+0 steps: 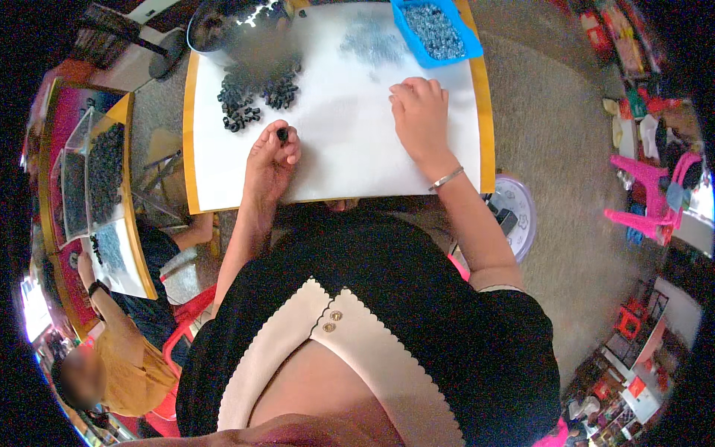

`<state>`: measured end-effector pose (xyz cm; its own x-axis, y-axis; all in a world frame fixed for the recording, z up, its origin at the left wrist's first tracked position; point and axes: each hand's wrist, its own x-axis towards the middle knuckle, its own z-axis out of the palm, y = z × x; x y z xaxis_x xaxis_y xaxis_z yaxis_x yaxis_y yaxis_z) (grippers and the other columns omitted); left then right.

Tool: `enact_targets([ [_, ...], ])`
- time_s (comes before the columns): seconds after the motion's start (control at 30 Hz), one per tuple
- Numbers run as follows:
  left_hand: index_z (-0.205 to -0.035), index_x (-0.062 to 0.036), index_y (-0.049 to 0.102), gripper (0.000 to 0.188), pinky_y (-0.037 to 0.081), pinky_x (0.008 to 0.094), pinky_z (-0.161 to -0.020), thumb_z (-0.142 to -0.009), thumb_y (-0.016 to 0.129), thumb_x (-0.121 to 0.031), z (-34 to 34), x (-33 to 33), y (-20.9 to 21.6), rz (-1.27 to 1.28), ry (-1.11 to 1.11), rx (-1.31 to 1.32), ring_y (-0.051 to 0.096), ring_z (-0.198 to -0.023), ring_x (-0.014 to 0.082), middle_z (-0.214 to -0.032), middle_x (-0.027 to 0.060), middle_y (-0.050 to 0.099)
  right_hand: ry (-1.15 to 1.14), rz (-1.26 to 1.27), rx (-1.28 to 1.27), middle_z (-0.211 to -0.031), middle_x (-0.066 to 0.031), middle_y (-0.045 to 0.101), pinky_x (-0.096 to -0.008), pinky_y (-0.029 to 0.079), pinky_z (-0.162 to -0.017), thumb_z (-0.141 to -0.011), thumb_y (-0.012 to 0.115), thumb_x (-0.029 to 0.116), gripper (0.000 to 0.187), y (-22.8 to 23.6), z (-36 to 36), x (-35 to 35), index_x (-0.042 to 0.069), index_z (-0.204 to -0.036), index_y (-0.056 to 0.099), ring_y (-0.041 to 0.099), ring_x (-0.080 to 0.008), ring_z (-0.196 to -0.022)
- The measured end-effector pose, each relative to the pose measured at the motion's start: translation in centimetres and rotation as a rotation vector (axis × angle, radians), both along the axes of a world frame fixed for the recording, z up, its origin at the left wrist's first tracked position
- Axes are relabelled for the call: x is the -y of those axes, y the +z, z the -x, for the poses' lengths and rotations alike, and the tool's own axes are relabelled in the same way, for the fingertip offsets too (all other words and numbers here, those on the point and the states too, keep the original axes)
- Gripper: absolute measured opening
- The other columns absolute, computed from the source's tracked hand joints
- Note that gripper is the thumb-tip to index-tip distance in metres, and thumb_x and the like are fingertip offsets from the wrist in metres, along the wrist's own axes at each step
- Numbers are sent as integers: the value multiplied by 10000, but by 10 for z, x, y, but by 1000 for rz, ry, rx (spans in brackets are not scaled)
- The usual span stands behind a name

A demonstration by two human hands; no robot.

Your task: The person assembles small black plastic housings by hand, inserting small blue plastic inserts into them at a table.

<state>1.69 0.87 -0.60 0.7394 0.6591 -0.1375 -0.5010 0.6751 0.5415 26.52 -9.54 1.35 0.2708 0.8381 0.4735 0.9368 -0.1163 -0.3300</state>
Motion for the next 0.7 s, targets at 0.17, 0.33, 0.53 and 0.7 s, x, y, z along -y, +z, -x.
enact_targets([
  [0.17, -1085, -14, 543, 260, 452, 250, -628, -873, 592, -156, 1, 1, 0, -18, -2, -8, 507, -715, 133, -905, 91, 565, -27, -72, -147, -902, -72, 581, -389, 364, -758, -776, 610, 132, 94, -7, -7, -20, 94, -856, 641, 502, -262, -876],
  [0.33, -1078, -13, 551, 249, 457, 246, -627, -877, 587, -156, 0, 5, 2, -19, 4, -15, 513, -714, 130, -905, 88, 568, -66, -67, -93, -832, -80, 595, -387, 408, -745, -770, 624, 115, 74, -14, 1, -44, 61, -819, 638, 534, -273, -830],
  [0.53, -1080, -16, 555, 244, 467, 246, -629, -882, 581, -156, 2, 4, 3, -19, 5, -14, 525, -720, 125, -899, 89, 570, -52, -97, -186, -780, -77, 592, -375, 417, -718, -749, 644, 112, 68, -19, -4, -45, 55, -776, 620, 544, -257, -783],
  [0.7, -1125, -13, 513, 285, 416, 242, -629, -908, 542, -196, 2, 5, 2, -50, -8, -48, 461, -729, 127, -925, 92, 511, -14, -129, -154, -773, -81, 589, -367, 423, -688, -744, 648, 105, 79, -16, 1, -50, 47, -792, 625, 545, -252, -761],
])
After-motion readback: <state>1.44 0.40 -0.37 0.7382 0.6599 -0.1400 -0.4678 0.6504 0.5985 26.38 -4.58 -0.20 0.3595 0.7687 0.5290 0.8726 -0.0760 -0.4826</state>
